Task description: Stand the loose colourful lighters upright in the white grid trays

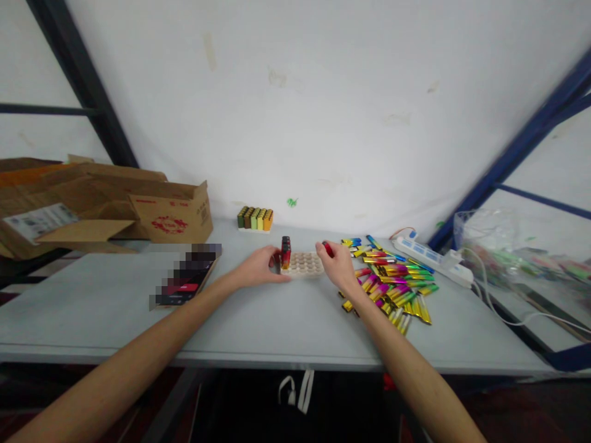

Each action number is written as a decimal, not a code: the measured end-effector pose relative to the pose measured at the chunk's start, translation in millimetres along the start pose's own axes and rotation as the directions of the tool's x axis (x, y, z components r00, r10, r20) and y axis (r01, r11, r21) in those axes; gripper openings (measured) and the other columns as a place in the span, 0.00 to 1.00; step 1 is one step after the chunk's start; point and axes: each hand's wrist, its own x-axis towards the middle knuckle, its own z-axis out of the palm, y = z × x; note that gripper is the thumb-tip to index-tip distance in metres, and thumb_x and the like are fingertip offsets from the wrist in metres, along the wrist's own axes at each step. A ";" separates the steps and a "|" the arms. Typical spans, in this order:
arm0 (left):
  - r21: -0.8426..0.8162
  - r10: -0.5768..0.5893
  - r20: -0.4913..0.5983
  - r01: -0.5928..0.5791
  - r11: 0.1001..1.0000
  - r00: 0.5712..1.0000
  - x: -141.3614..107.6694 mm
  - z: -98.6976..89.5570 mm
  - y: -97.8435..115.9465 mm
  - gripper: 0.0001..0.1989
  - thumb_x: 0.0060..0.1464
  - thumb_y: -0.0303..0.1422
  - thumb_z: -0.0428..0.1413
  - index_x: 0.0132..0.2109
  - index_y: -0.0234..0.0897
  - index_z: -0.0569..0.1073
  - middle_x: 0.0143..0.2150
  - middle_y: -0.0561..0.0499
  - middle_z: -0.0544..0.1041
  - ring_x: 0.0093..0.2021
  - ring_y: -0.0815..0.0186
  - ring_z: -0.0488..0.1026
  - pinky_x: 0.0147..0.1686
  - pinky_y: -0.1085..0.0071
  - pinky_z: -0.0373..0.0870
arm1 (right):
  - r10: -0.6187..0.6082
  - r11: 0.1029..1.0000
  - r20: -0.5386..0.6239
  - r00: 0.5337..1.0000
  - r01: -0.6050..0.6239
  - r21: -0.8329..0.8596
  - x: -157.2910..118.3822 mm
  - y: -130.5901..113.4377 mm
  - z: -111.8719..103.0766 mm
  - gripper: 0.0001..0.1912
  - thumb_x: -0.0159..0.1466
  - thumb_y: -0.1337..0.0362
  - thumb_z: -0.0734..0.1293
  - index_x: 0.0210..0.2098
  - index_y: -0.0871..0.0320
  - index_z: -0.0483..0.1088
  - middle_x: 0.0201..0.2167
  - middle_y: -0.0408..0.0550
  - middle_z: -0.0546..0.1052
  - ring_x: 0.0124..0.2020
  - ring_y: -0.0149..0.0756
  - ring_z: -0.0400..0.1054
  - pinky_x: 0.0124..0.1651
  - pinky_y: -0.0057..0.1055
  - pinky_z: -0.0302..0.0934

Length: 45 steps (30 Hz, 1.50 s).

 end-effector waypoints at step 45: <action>0.046 0.056 -0.022 -0.055 0.997 0.998 0.2 2.3 2.2 0.33 0.40 0.57 0.67 0.43 0.33 0.77 0.36 0.48 0.76 0.35 0.60 0.71 0.34 0.67 0.65 | -0.155 0.976 0.201 0.967 0.118 0.184 -13.0 -0.2 20.3 0.18 0.70 0.50 0.65 0.39 0.58 0.75 0.25 0.43 0.76 0.26 0.33 0.68 0.31 0.28 0.59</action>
